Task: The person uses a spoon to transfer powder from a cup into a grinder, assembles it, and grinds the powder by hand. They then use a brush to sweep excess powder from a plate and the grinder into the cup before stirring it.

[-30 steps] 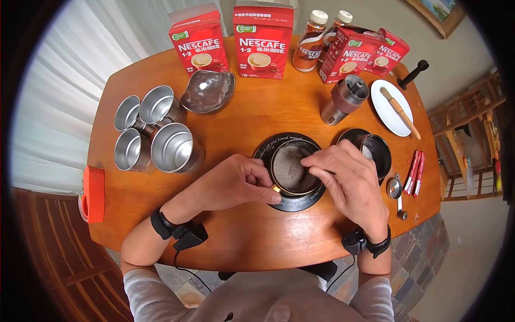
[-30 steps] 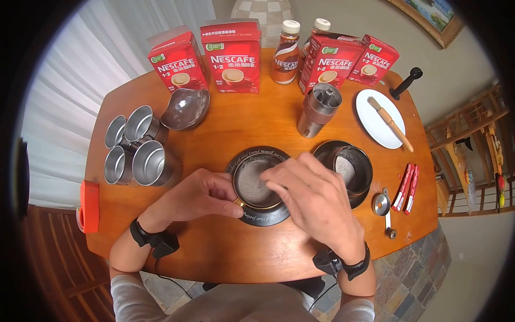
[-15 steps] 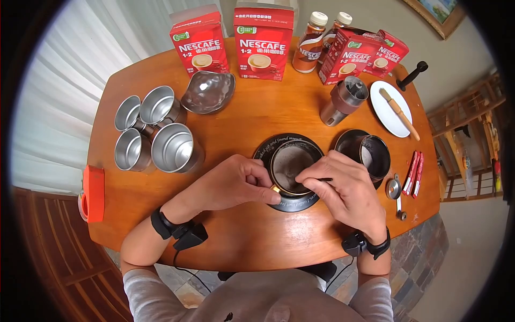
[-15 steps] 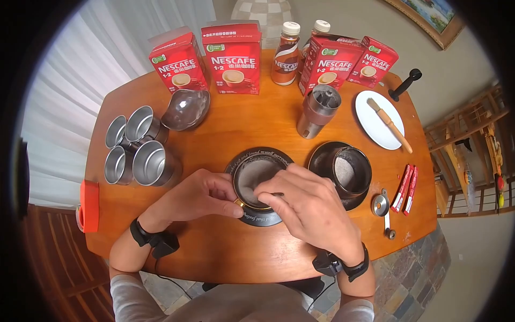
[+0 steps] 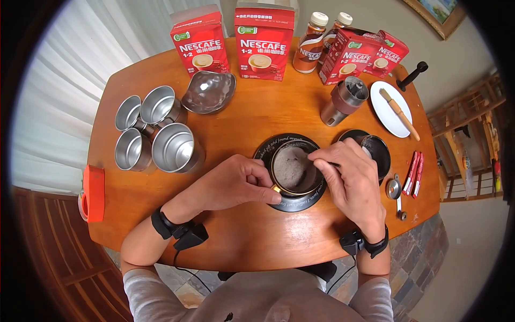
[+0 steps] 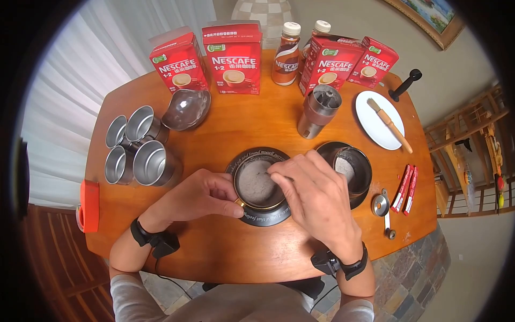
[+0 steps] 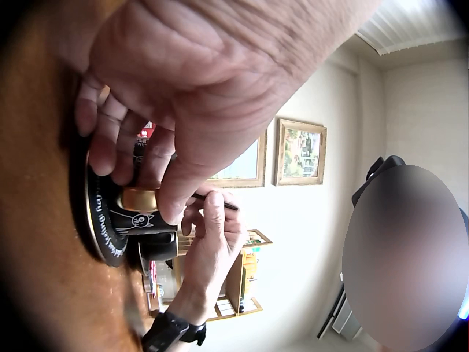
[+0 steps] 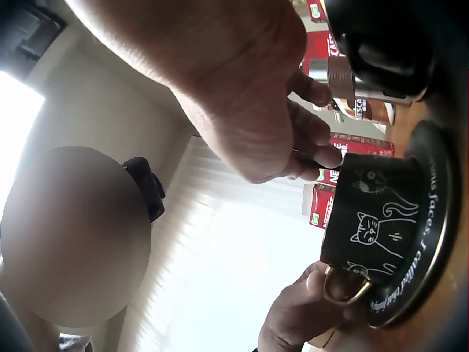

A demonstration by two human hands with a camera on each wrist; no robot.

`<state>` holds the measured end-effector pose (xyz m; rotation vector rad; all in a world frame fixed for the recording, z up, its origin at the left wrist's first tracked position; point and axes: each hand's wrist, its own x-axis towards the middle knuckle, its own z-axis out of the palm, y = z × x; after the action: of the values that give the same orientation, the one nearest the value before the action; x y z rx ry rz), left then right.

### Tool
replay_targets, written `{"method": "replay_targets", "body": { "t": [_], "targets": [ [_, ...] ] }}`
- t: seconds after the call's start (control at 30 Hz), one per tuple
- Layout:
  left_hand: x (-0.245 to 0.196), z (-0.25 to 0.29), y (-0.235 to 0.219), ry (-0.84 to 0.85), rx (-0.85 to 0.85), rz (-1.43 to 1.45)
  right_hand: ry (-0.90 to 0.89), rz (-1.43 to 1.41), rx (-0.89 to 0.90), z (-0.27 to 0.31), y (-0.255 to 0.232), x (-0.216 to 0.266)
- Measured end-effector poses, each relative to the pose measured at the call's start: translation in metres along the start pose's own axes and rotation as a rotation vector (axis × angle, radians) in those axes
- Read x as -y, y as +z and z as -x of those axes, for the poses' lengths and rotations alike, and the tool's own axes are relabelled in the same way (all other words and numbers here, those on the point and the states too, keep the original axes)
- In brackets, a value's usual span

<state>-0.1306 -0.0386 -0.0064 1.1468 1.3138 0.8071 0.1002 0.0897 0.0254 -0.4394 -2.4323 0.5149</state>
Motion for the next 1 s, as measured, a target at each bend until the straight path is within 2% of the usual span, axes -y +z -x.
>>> {"method": "replay_targets", "body": {
  "t": [0.3, 0.4, 0.5, 0.63, 1.0],
  "targets": [
    [-0.001, 0.0, 0.0, -0.018, 0.002, -0.009, -0.002, -0.27, 0.251, 0.001, -0.012, 0.0],
    [0.001, -0.001, 0.0, -0.005, 0.003, -0.004, 0.021, -0.321, 0.249, 0.003, -0.016, -0.007],
    [0.001, 0.0, 0.0, -0.011, -0.004, -0.009, 0.073, -0.245, 0.148, 0.0, -0.019, -0.003],
    [0.001, 0.0, 0.001, 0.02, -0.004, -0.002, 0.035, -0.15, 0.011, 0.001, -0.012, -0.006],
    [0.0, 0.0, 0.001, 0.006, -0.008, 0.002, 0.012, -0.077, 0.008, 0.001, -0.01, -0.008]
  ]
}}
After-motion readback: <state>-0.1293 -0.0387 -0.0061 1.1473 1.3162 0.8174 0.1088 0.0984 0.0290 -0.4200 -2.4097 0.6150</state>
